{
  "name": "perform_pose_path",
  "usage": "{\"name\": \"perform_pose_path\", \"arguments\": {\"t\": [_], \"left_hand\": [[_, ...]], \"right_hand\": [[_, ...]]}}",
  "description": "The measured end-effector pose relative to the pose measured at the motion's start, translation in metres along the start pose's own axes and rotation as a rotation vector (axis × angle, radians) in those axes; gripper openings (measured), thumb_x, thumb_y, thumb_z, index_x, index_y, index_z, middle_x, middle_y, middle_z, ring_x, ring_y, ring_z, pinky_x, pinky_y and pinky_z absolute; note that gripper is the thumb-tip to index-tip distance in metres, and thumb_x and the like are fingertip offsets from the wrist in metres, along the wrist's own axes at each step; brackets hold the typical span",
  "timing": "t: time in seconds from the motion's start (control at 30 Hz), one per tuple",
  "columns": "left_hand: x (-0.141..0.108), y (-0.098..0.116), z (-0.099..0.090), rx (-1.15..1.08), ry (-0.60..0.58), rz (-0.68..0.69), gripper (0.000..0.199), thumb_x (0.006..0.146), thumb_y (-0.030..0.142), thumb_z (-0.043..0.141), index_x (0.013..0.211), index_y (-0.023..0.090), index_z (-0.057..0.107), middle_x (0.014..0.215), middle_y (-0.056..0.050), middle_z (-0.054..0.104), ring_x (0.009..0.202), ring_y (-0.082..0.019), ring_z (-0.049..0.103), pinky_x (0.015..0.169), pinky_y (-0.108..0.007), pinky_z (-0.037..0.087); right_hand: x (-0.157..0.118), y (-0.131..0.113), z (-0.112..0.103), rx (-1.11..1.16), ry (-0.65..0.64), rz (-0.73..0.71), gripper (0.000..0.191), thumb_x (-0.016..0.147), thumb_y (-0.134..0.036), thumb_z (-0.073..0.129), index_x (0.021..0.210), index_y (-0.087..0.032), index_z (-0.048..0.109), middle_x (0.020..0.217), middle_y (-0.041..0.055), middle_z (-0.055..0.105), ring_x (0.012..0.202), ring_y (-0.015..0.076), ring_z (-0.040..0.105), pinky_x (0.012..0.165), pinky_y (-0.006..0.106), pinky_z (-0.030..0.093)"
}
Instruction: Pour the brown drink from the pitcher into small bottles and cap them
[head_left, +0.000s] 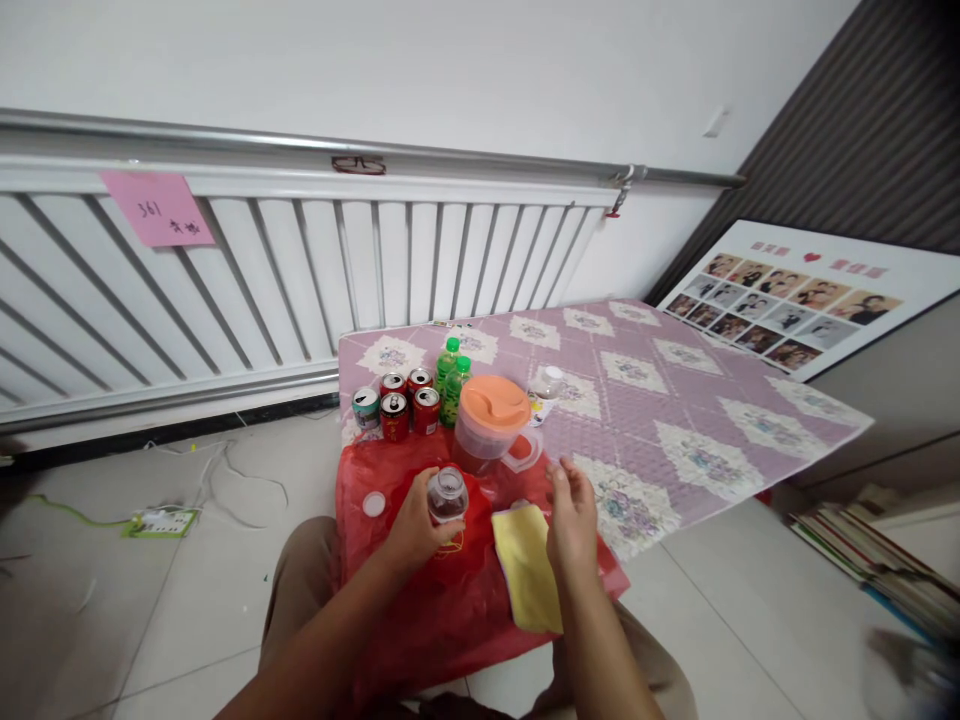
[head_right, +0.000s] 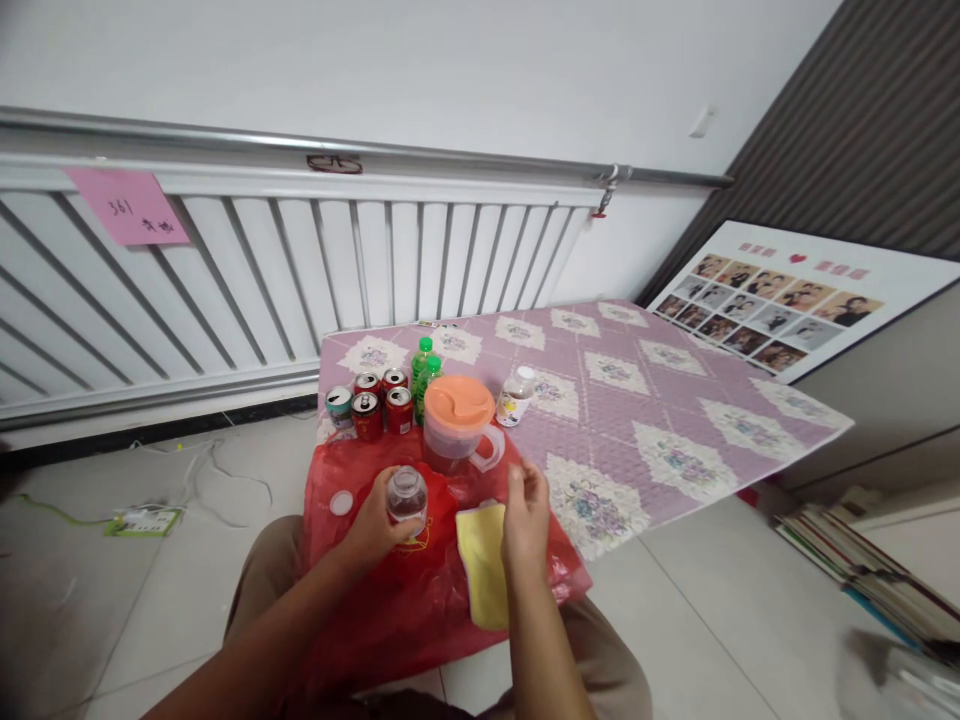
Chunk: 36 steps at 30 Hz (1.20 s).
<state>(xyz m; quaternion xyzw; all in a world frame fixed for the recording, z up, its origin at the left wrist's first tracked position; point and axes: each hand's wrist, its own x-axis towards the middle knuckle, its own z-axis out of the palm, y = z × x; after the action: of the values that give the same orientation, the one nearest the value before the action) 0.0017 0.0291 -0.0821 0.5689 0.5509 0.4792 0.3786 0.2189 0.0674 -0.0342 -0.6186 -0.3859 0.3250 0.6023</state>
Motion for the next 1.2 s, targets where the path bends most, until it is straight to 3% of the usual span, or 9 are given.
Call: {"name": "perform_pose_path", "arguments": {"t": [0.23, 0.47, 0.53, 0.6, 0.67, 0.8, 1.0, 1.2], "left_hand": [[-0.002, -0.007, 0.0, -0.003, 0.002, -0.001, 0.094, 0.065, 0.019, 0.079, 0.146, 0.02, 0.032, 0.149, -0.015, 0.044, 0.139, -0.03, 0.044, 0.118, -0.049, 0.033], [-0.014, -0.002, -0.01, -0.004, 0.002, 0.02, 0.104, 0.067, 0.023, 0.08, 0.152, 0.022, 0.021, 0.152, -0.015, 0.042, 0.14, -0.03, 0.043, 0.118, -0.051, 0.034], [-0.015, -0.009, -0.026, 0.1, 0.046, 0.052, 0.092, 0.069, 0.025, 0.079, 0.148, 0.021, 0.032, 0.15, -0.015, 0.044, 0.141, -0.031, 0.042, 0.118, -0.052, 0.033], [-0.012, -0.017, -0.048, 0.248, 0.09, 0.06, 0.068, 0.076, 0.026, 0.072, 0.139, 0.02, 0.047, 0.142, -0.014, 0.053, 0.136, -0.031, 0.047, 0.117, -0.052, 0.034], [-0.008, -0.024, -0.072, 0.408, 0.125, -0.002, 0.049, 0.083, 0.023, 0.062, 0.131, 0.021, 0.054, 0.133, -0.012, 0.059, 0.129, -0.028, 0.053, 0.114, -0.05, 0.038], [-0.004, -0.029, -0.106, 0.553, 0.073, -0.088, 0.04, 0.08, 0.018, 0.061, 0.12, 0.018, 0.063, 0.121, -0.013, 0.065, 0.115, -0.029, 0.06, 0.105, -0.047, 0.045], [-0.007, -0.017, -0.109, 0.717, -0.076, -0.118, 0.028, 0.08, 0.019, 0.062, 0.107, 0.019, 0.068, 0.109, -0.009, 0.064, 0.103, -0.029, 0.063, 0.092, -0.039, 0.048], [-0.004, -0.02, -0.103, 0.742, -0.101, -0.161, 0.013, 0.079, 0.016, 0.064, 0.092, 0.019, 0.067, 0.104, -0.01, 0.063, 0.101, -0.027, 0.062, 0.09, -0.036, 0.045]], "right_hand": [[-0.064, 0.023, -0.035, 0.035, -0.139, 0.155, 0.041, 0.077, -0.055, 0.07, 0.1, -0.022, 0.069, 0.095, 0.0045, 0.071, 0.091, 0.0229, 0.066, 0.083, 0.036, 0.051], [-0.081, 0.034, -0.055, 0.012, -0.229, 0.138, 0.035, 0.08, -0.053, 0.07, 0.098, -0.023, 0.071, 0.089, 0.0023, 0.07, 0.085, 0.0201, 0.064, 0.085, 0.034, 0.051], [-0.084, 0.036, -0.058, -0.002, -0.236, 0.139, 0.036, 0.079, -0.054, 0.07, 0.097, -0.022, 0.072, 0.086, 0.0028, 0.071, 0.083, 0.0209, 0.065, 0.084, 0.035, 0.051], [-0.089, 0.035, -0.059, -0.023, -0.249, 0.165, 0.039, 0.076, -0.055, 0.072, 0.095, -0.022, 0.072, 0.084, 0.0041, 0.071, 0.081, 0.0225, 0.066, 0.08, 0.036, 0.053], [-0.095, 0.032, -0.06, -0.052, -0.265, 0.192, 0.04, 0.073, -0.057, 0.073, 0.092, -0.022, 0.073, 0.082, 0.0048, 0.071, 0.079, 0.0235, 0.066, 0.076, 0.035, 0.054], [-0.107, 0.025, -0.056, -0.073, -0.339, 0.217, 0.041, 0.071, -0.06, 0.073, 0.09, -0.024, 0.073, 0.077, 0.0048, 0.071, 0.073, 0.0235, 0.064, 0.071, 0.035, 0.054], [-0.119, 0.016, -0.047, -0.131, -0.43, 0.198, 0.047, 0.068, -0.065, 0.072, 0.087, -0.022, 0.073, 0.073, 0.0047, 0.069, 0.07, 0.0227, 0.063, 0.069, 0.035, 0.053], [-0.127, 0.011, -0.042, -0.134, -0.476, 0.199, 0.05, 0.066, -0.069, 0.072, 0.083, -0.022, 0.072, 0.068, 0.0041, 0.067, 0.067, 0.0217, 0.062, 0.066, 0.033, 0.052]]}}
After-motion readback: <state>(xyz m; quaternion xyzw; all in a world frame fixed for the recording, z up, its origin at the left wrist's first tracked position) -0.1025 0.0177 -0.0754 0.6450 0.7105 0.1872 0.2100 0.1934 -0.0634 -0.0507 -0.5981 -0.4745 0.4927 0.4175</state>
